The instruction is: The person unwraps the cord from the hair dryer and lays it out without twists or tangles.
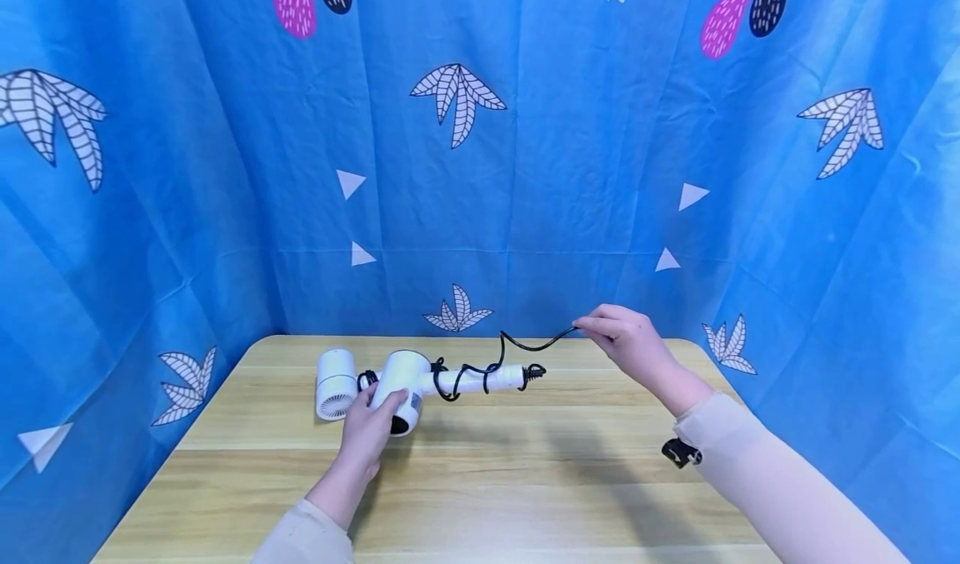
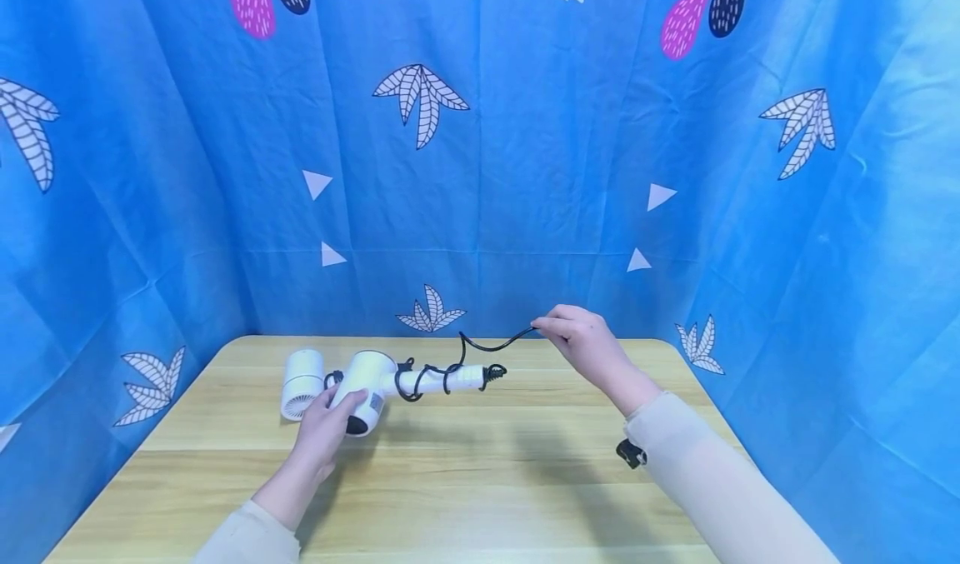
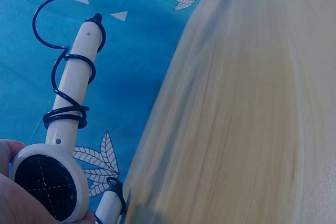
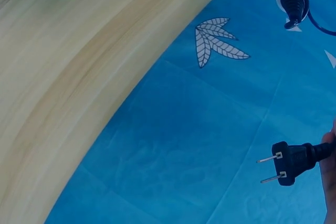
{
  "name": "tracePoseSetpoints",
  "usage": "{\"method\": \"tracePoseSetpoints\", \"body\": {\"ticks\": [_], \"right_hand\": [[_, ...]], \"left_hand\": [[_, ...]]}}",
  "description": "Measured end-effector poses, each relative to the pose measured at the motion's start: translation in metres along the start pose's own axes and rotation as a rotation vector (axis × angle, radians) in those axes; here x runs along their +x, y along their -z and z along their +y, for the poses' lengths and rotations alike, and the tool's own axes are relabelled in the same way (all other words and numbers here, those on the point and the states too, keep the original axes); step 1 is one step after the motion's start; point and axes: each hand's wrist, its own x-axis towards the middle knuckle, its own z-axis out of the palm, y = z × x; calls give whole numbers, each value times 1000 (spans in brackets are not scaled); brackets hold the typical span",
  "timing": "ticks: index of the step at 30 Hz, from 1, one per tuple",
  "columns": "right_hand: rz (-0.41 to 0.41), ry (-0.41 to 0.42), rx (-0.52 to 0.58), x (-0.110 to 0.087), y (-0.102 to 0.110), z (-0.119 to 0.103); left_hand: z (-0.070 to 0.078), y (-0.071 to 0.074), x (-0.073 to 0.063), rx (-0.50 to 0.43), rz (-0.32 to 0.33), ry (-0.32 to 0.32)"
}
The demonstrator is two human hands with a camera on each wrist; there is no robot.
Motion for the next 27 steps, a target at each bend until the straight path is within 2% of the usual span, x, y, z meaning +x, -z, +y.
{"method": "tracePoseSetpoints", "body": {"ticks": [13, 27], "right_hand": [[66, -84, -52, -1, -8, 5], [20, -147, -52, -7, -22, 11]], "left_hand": [[1, -1, -3, 1, -4, -1], [2, -3, -2, 12, -3, 5]]}}
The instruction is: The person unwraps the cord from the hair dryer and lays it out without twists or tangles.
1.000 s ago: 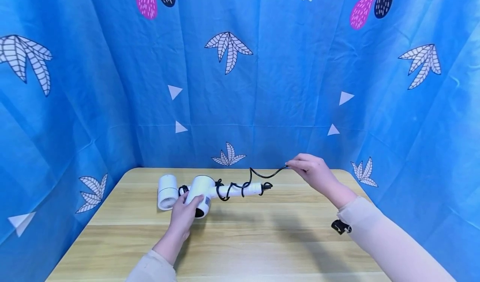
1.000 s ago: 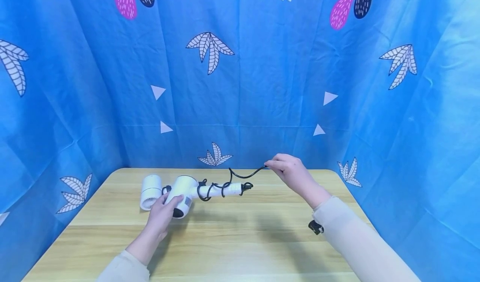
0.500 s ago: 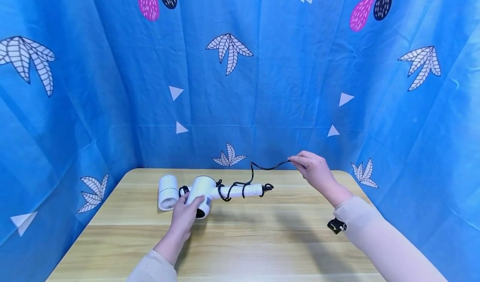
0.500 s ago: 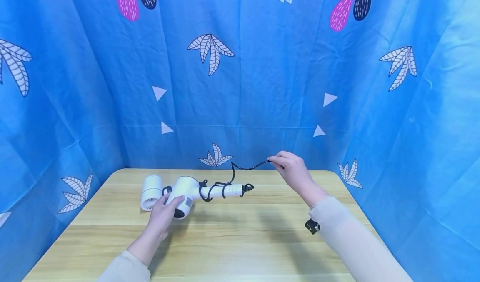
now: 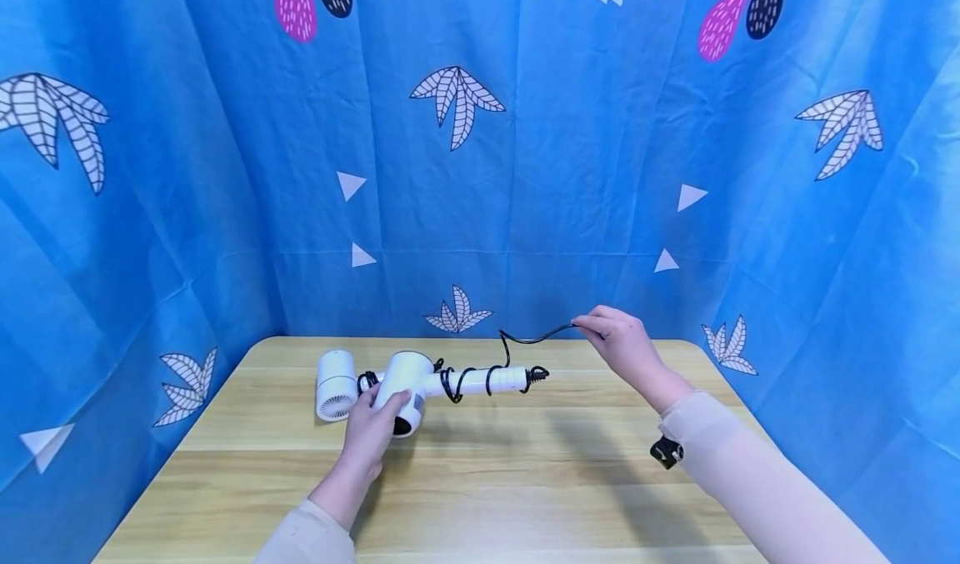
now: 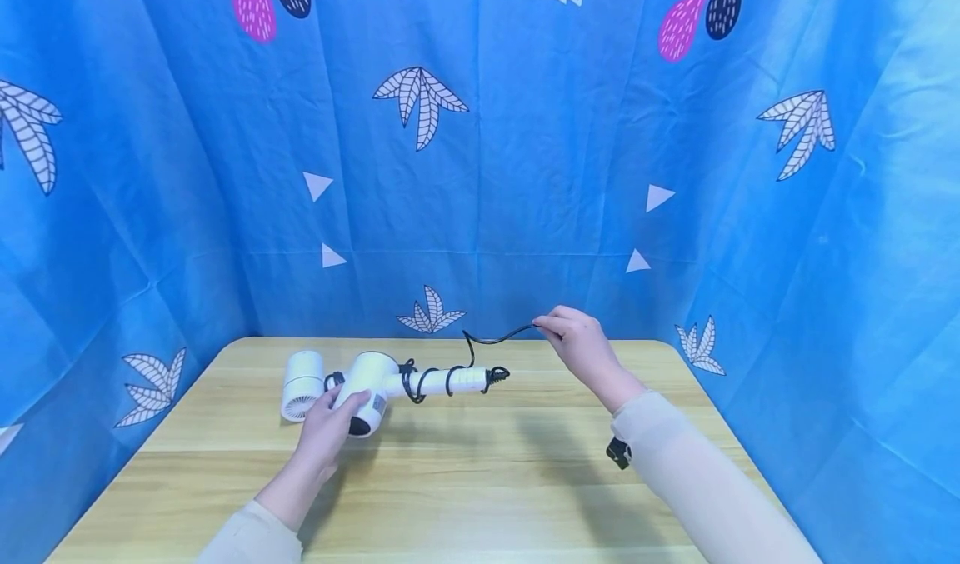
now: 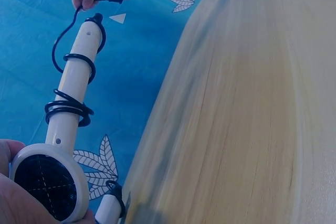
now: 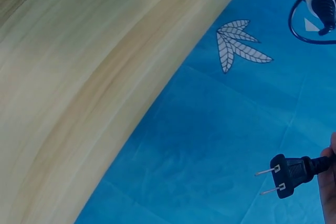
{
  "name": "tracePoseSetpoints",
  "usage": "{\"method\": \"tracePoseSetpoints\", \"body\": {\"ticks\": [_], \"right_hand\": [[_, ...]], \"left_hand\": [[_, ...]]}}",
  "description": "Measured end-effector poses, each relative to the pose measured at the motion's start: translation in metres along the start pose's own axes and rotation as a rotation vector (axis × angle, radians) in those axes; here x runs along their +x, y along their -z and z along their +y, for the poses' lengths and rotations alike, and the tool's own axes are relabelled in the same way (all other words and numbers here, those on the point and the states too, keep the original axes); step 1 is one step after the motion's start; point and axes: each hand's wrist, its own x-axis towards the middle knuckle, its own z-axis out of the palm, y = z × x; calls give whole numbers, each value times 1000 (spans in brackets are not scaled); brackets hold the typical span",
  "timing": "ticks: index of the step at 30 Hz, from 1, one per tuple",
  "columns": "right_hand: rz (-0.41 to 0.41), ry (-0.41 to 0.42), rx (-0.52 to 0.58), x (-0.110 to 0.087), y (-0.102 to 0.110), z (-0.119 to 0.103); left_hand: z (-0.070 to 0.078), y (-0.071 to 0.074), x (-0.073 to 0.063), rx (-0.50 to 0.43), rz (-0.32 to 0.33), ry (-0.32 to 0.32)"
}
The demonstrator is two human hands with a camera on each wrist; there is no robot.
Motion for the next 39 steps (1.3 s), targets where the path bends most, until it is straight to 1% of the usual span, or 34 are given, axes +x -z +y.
{"method": "tracePoseSetpoints", "body": {"ticks": [7, 16, 25, 35, 39], "right_hand": [[-32, -28, -2, -5, -8, 5], [-66, -55, 12, -11, -12, 4], [-64, -37, 24, -21, -22, 7], [-129, -68, 34, -30, -23, 6], [-132, -67, 38, -34, -25, 7]], "left_hand": [[0, 0, 2, -12, 9, -2], [1, 0, 1, -20, 13, -4], [0, 2, 0, -20, -5, -15], [0, 3, -2, -29, -6, -13], [0, 4, -2, -31, -9, -5]]}}
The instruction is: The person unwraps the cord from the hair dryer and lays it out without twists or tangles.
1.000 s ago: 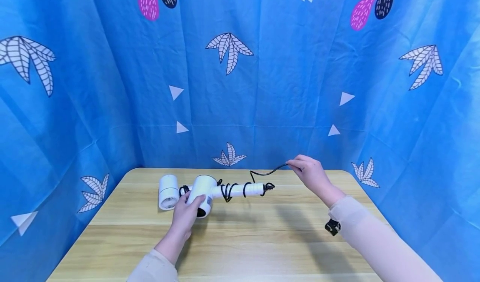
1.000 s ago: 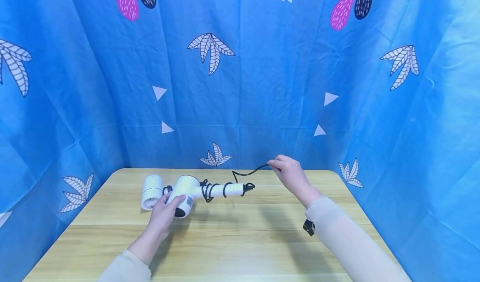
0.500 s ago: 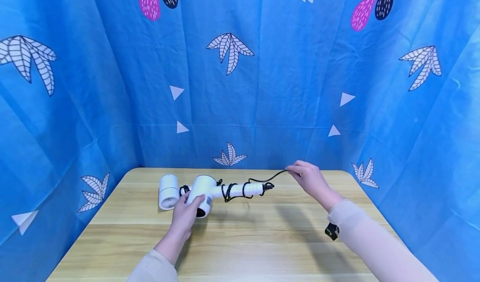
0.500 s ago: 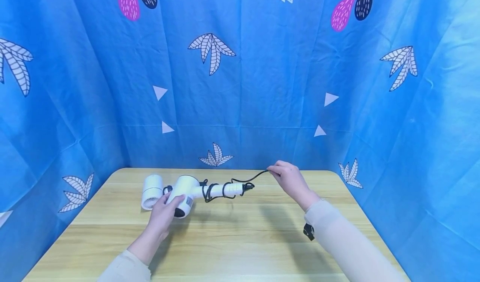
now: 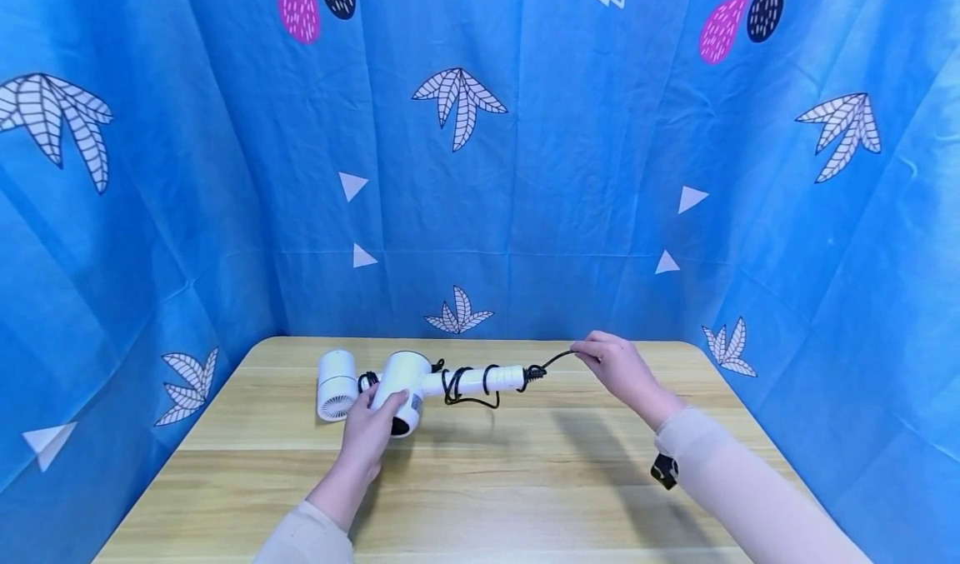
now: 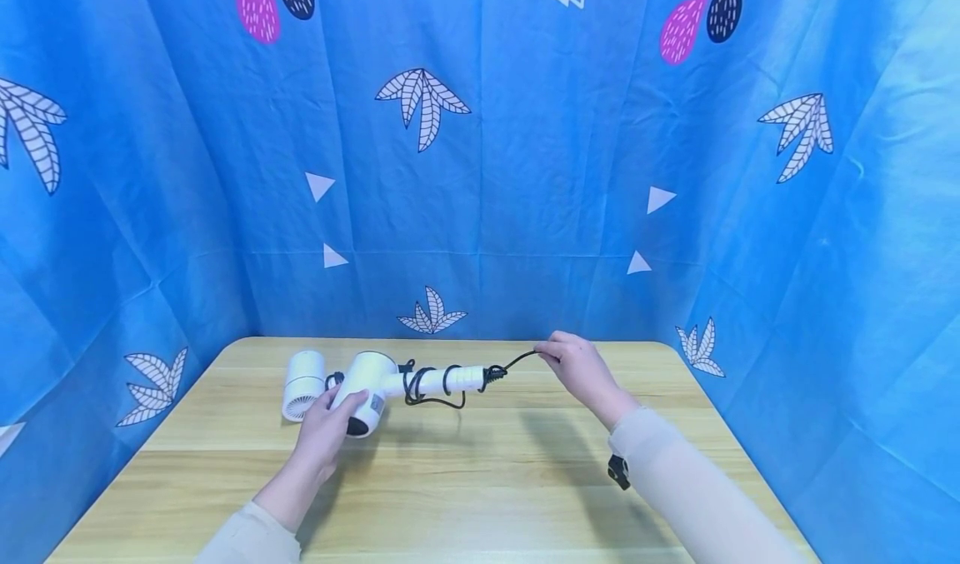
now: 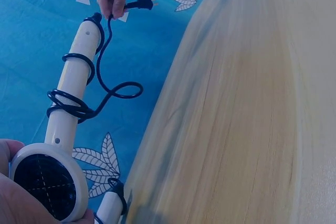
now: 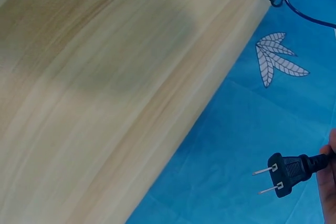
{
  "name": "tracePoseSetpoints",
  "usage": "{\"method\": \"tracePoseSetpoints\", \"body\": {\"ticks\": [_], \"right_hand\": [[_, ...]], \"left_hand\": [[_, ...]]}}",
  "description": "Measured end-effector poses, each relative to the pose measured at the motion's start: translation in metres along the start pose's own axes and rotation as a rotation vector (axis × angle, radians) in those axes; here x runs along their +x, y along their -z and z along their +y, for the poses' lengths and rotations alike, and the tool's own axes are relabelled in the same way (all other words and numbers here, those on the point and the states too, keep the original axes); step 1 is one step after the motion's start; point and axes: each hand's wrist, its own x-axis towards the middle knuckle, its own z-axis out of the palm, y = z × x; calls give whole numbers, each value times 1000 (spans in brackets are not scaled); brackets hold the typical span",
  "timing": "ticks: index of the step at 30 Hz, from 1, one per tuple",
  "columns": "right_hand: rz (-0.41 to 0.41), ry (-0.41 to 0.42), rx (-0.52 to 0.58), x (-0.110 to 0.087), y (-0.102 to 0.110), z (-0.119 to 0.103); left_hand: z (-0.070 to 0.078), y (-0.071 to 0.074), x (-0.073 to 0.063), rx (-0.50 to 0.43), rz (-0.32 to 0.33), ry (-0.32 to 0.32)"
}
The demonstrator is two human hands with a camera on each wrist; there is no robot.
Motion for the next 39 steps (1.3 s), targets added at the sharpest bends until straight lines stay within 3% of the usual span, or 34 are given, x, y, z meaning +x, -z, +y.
{"method": "tracePoseSetpoints", "body": {"ticks": [29, 39], "right_hand": [[-8, 103, 22, -14, -11, -11], [17, 184, 31, -15, -13, -22]], "left_hand": [[-1, -1, 4, -1, 8, -8], [0, 0, 3, 4, 7, -8]]}}
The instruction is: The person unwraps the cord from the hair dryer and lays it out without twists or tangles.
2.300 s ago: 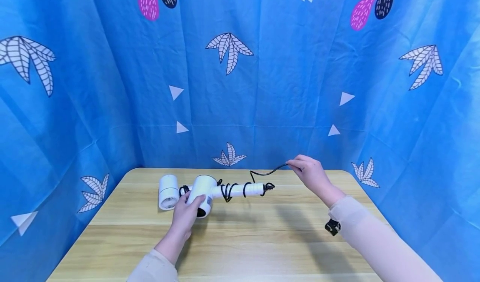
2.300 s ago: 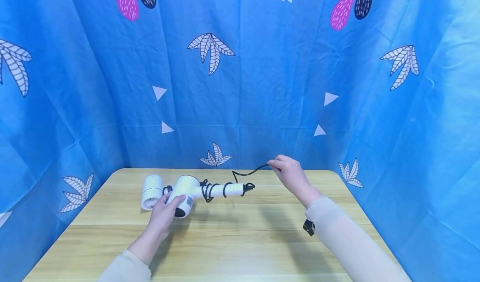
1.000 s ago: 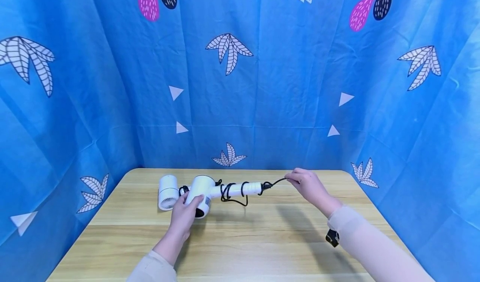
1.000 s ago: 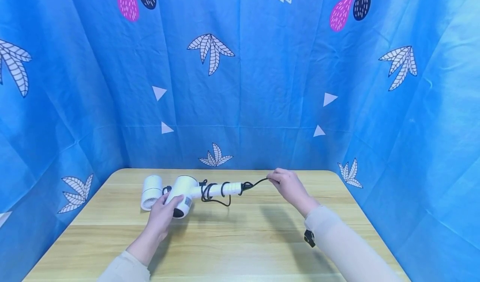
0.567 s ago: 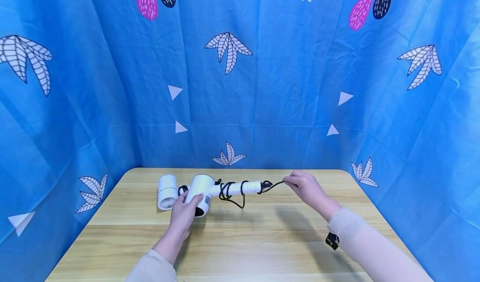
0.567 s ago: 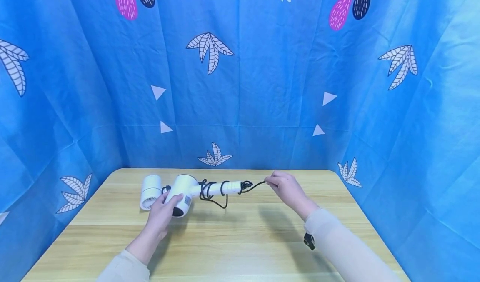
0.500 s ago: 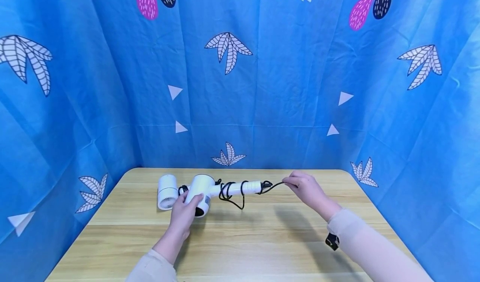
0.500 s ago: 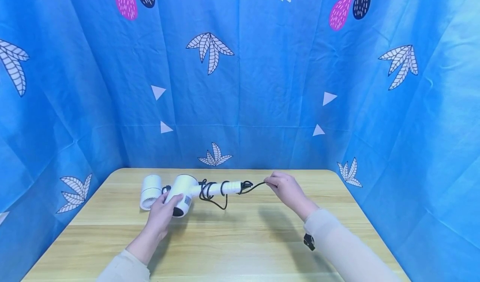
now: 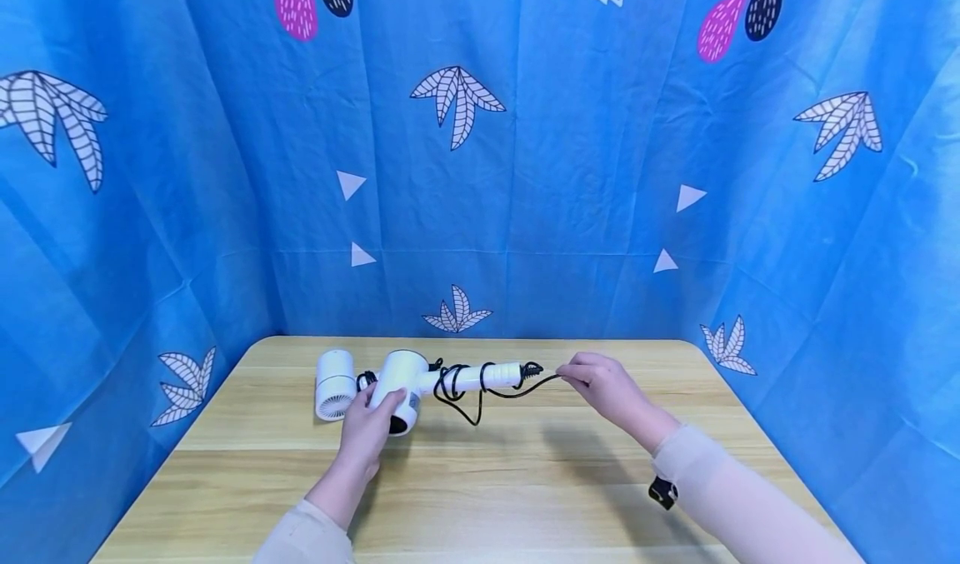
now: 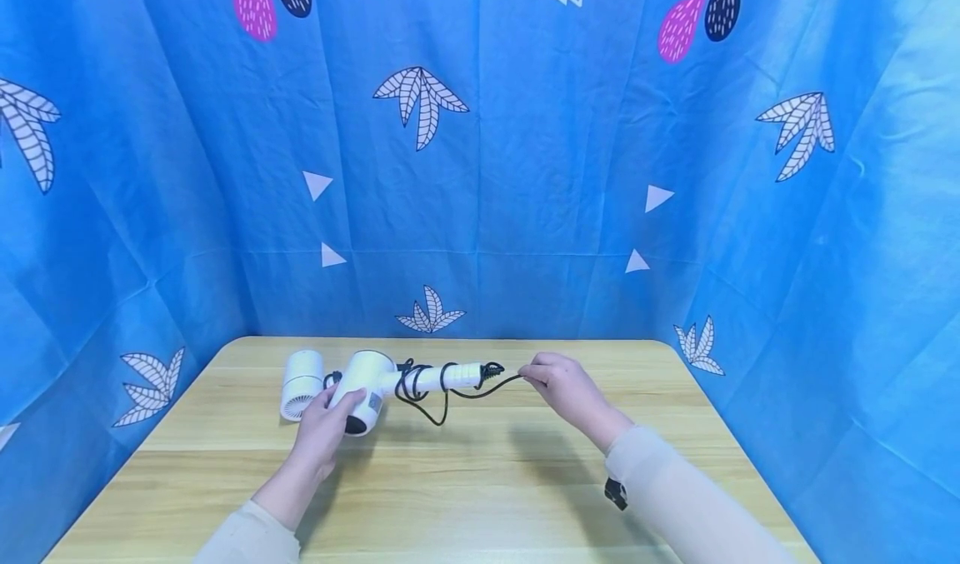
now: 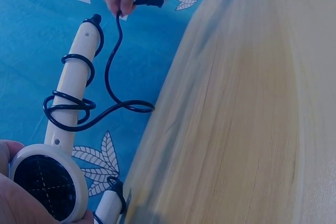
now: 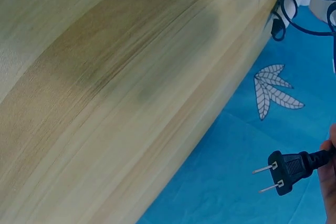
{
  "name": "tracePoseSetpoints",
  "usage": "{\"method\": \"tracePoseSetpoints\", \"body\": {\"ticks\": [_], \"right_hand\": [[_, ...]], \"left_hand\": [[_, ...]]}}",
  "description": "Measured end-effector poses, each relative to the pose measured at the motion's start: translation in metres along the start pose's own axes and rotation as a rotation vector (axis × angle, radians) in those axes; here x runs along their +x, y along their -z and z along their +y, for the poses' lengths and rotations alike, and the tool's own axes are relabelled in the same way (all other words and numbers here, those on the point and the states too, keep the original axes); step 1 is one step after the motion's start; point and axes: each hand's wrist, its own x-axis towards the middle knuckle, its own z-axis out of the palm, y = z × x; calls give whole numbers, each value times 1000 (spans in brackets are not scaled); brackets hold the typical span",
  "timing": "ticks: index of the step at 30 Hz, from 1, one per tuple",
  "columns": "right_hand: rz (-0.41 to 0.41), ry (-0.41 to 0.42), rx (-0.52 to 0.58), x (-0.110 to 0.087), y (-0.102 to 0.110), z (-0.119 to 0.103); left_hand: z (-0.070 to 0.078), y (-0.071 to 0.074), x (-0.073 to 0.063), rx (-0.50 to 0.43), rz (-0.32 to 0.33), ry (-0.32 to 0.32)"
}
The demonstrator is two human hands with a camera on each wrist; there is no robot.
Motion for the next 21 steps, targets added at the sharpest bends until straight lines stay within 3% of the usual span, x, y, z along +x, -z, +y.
{"method": "tracePoseSetpoints", "body": {"ticks": [11, 21], "right_hand": [[-6, 96, 24, 5, 6, -9], [-8, 250, 83, 24, 23, -16]], "left_hand": [[-2, 1, 2, 5, 9, 4], [-2, 2, 3, 2, 14, 0]]}}
